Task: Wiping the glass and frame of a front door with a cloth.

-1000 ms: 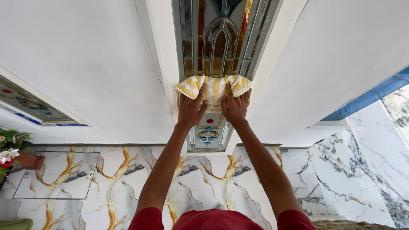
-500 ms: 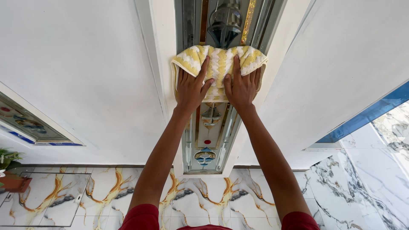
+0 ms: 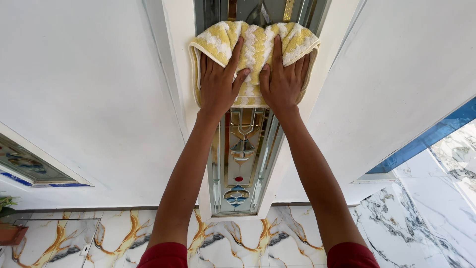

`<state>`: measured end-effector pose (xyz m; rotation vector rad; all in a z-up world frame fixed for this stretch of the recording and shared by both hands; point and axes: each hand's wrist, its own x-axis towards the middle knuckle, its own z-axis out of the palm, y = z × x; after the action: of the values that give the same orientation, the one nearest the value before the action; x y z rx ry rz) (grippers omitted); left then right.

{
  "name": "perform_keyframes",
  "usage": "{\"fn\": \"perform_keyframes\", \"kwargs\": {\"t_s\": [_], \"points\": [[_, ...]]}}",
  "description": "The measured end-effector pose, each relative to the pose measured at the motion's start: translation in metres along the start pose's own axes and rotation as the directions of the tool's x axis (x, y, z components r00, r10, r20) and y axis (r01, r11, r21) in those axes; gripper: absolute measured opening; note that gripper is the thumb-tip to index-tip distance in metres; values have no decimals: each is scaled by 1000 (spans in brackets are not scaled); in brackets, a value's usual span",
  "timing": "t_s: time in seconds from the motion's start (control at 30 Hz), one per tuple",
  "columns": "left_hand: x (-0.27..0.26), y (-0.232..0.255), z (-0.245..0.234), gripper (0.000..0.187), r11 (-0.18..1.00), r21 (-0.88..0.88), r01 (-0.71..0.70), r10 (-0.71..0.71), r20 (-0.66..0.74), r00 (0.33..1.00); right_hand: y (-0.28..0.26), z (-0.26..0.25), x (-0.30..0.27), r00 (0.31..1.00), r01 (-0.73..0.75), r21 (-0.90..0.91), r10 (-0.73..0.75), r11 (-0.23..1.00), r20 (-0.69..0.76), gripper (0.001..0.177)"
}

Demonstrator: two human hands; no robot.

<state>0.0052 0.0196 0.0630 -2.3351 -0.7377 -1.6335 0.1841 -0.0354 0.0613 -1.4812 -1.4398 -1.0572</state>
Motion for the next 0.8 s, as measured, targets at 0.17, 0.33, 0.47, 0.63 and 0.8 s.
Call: {"fn": "perform_keyframes", "kwargs": {"t_s": [0.17, 0.33, 0.47, 0.63, 0.8], "points": [[-21, -2, 11, 66, 999, -14, 49, -49, 32, 998, 1, 6, -19, 1000, -16, 18, 16, 1000, -2, 57], [-64, -2, 14, 67, 997, -39, 69, -65, 91, 994, -2, 9, -66, 999, -16, 30, 15, 999, 39, 56], [-110, 0, 23, 67, 994, -8, 113, -111, 148, 983, -2, 18, -117, 995, -36, 75, 29, 997, 93, 56], [-170, 3, 39, 68, 987, 14, 162, -161, 203, 966, -8, 20, -170, 991, -30, 61, 22, 998, 135, 57], [-205, 6, 48, 66, 980, 23, 195, -196, 218, 956, -14, 25, -209, 972, -100, 64, 84, 993, 219, 57]]}}
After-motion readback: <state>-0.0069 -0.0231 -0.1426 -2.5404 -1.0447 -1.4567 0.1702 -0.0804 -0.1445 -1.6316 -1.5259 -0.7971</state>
